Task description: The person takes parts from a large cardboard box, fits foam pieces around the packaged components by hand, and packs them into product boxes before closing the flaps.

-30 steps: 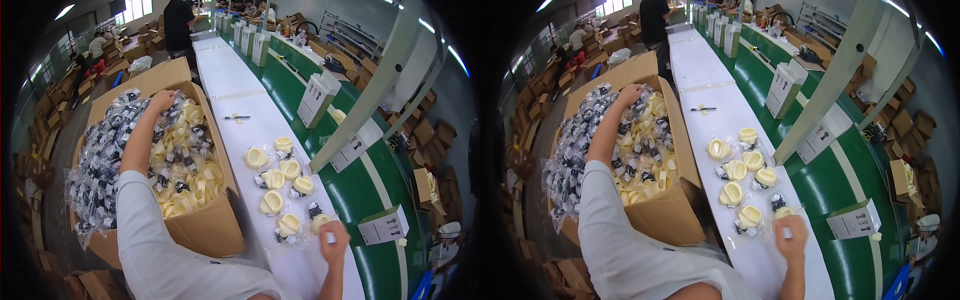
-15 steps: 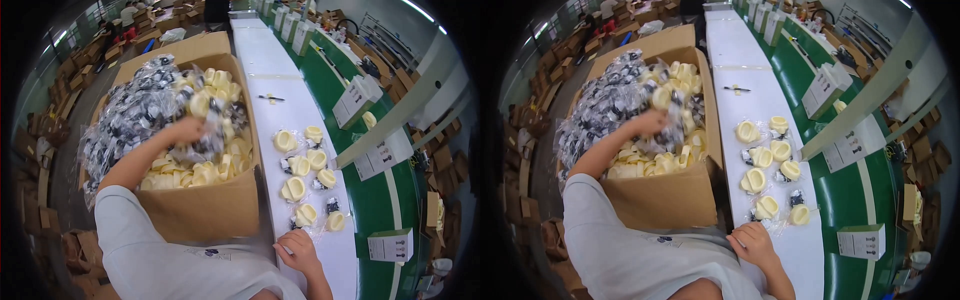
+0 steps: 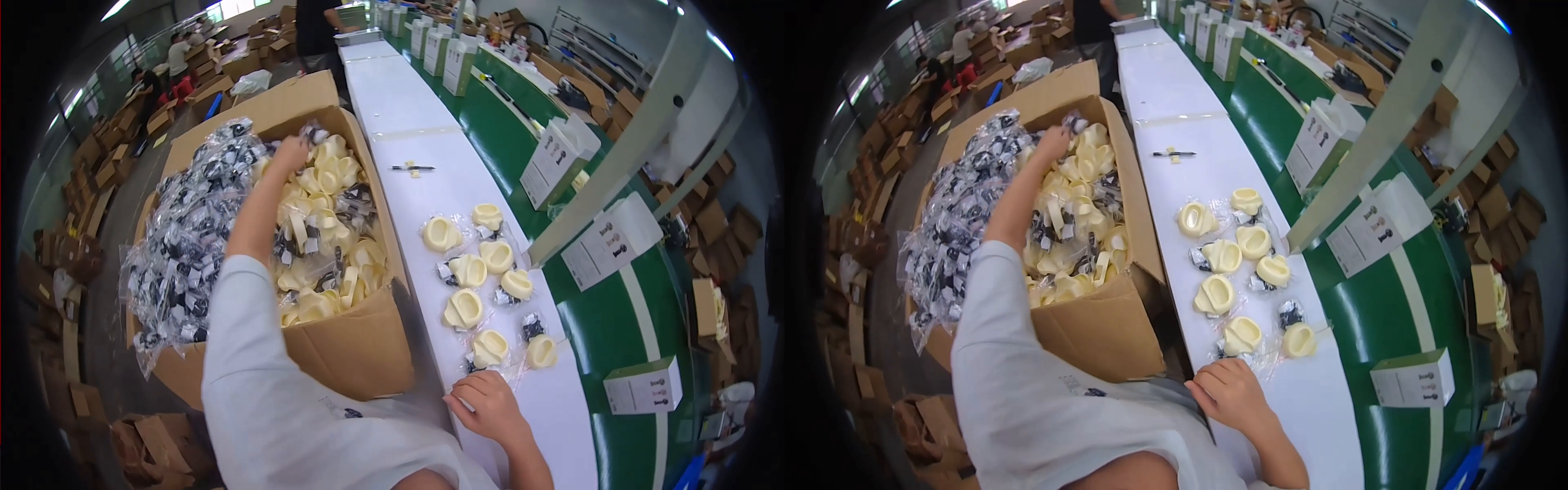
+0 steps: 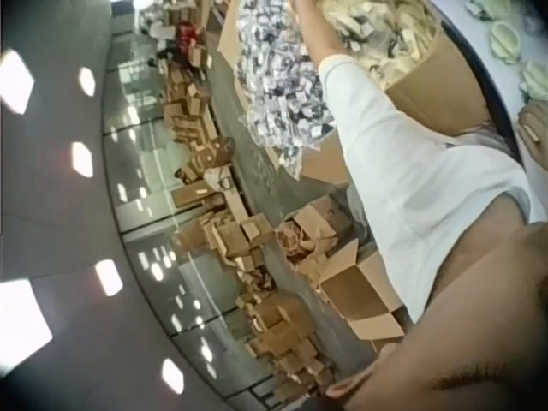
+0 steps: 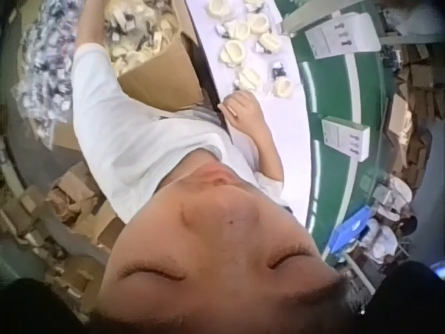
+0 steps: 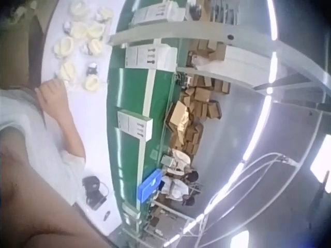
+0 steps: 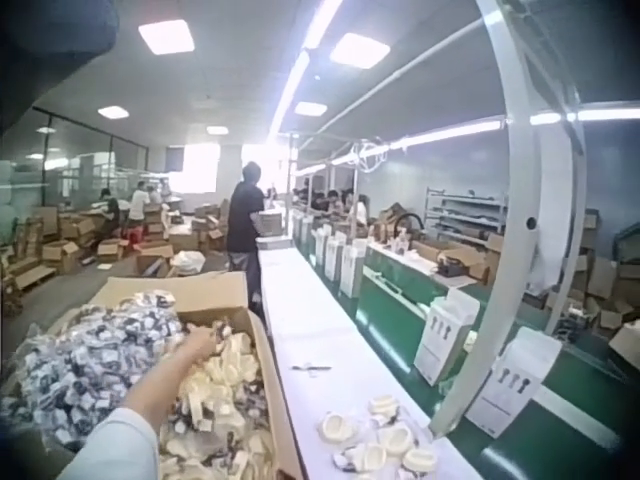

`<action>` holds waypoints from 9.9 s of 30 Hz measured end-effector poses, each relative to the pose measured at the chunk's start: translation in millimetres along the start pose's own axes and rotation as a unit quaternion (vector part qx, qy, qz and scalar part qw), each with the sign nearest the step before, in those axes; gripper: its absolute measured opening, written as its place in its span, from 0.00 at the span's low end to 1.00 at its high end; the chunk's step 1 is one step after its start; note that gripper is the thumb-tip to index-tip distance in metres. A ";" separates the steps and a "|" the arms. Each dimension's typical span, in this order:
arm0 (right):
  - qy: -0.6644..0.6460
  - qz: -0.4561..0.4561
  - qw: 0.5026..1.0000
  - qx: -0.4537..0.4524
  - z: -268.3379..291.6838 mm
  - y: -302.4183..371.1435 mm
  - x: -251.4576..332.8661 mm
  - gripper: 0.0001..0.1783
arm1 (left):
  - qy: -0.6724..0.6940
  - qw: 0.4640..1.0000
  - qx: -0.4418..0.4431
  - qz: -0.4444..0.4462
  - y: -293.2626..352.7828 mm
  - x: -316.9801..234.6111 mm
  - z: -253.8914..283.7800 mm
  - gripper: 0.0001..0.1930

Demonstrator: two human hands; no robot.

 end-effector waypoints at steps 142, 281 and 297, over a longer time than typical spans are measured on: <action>0.173 -0.308 0.806 -0.475 200.1 242.0 -245.8 0.06 | 0.726 0.476 0.286 -0.406 369.4 -651.6 -202.9 0.10; 0.479 -0.290 0.762 -0.324 226.1 141.5 -132.5 0.11 | 0.014 0.962 0.246 -0.113 254.8 -54.9 64.4 0.25; 0.298 -0.149 0.905 -0.263 155.4 20.5 -89.4 0.04 | 0.211 0.969 0.124 -0.038 176.8 -53.1 85.5 0.14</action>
Point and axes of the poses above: each hand's wrist, its own y-axis away from the middle knuckle, its own z-axis out of the back of the hand, x = y × z, the point moved 7 cm from there along -y, towards the middle knuckle, and after that the axes turned 14 degrees about y, right-handed, at the moved point
